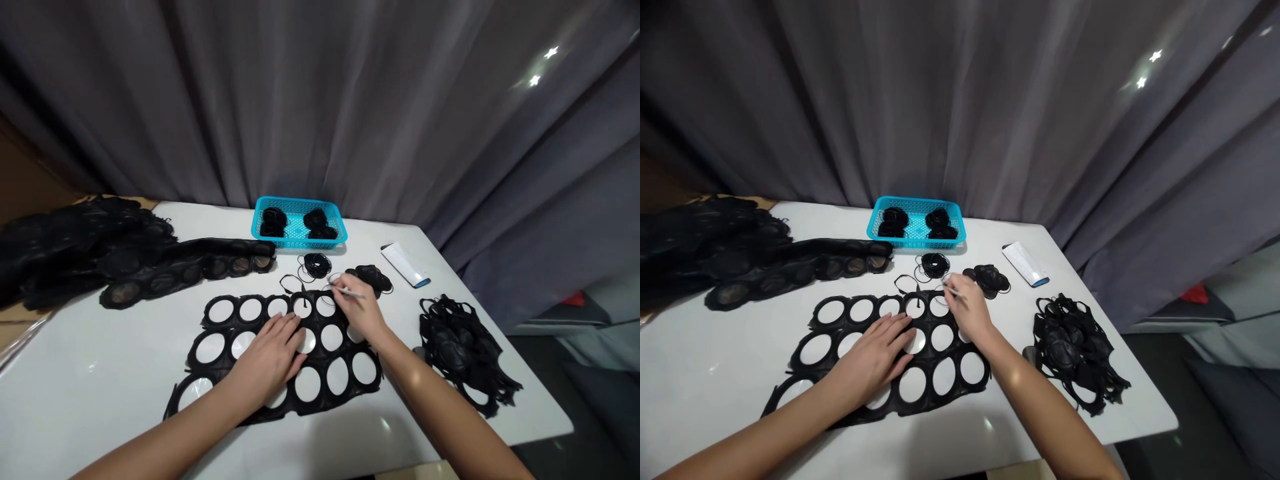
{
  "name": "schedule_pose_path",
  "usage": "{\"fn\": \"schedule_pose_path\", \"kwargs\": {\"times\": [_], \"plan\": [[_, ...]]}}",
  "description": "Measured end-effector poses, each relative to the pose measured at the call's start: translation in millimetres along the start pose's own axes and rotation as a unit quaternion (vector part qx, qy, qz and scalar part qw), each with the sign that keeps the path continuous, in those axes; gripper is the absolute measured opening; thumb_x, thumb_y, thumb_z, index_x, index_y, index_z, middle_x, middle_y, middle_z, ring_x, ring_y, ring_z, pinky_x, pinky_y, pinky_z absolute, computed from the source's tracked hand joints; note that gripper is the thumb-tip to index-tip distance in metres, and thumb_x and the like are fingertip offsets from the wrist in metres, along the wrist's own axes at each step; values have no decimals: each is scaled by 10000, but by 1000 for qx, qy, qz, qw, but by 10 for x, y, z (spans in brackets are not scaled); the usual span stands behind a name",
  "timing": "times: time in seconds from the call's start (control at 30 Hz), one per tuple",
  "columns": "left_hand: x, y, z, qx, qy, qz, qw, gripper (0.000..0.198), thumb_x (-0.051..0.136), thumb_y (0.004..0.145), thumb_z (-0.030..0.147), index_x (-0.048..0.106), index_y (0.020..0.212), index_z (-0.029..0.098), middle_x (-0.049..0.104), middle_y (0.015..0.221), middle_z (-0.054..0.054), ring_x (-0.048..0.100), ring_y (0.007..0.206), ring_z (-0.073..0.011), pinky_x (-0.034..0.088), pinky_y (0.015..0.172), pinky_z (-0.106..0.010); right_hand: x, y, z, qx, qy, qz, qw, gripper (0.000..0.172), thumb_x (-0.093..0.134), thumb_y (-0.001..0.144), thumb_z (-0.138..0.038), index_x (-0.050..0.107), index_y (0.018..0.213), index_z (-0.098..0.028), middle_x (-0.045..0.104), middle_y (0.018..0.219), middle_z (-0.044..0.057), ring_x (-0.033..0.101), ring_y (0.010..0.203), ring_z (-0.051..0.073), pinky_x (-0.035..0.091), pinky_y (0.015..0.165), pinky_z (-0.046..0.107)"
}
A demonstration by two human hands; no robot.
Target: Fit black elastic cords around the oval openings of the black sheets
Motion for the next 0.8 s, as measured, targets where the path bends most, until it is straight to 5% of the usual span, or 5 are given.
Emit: {"fn": "schedule_pose_path", "kwargs": {"times": [0.2, 0.8], "plan": [[119, -184, -24, 19, 25, 2, 1000, 423, 509, 1003, 312, 514, 1385, 132, 555, 1431, -165, 495, 1356, -315, 375, 1136, -485, 471, -112, -92, 77, 171, -147, 971, 120, 626, 846, -253, 568, 751, -207, 733, 897, 34, 644, 769, 171, 471, 684, 287], [115, -204, -10, 10, -2, 4, 1000, 420, 517, 998, 304, 523, 1380, 129, 547, 1441, -169, 477, 1375, -303, 347, 1160, -478, 476, -141, -125, 73, 150, -166, 972, 82, 623, 872, -252, 614, 802, -209, 738, 903, 34, 677, 877, 199, 507, 771, 325]]}}
Point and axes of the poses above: each hand's wrist, its own y-axis towards the middle knuckle, its own x-axis out of the palm, z = x × y, the point moved 4 cm from there along y, towards the middle knuckle
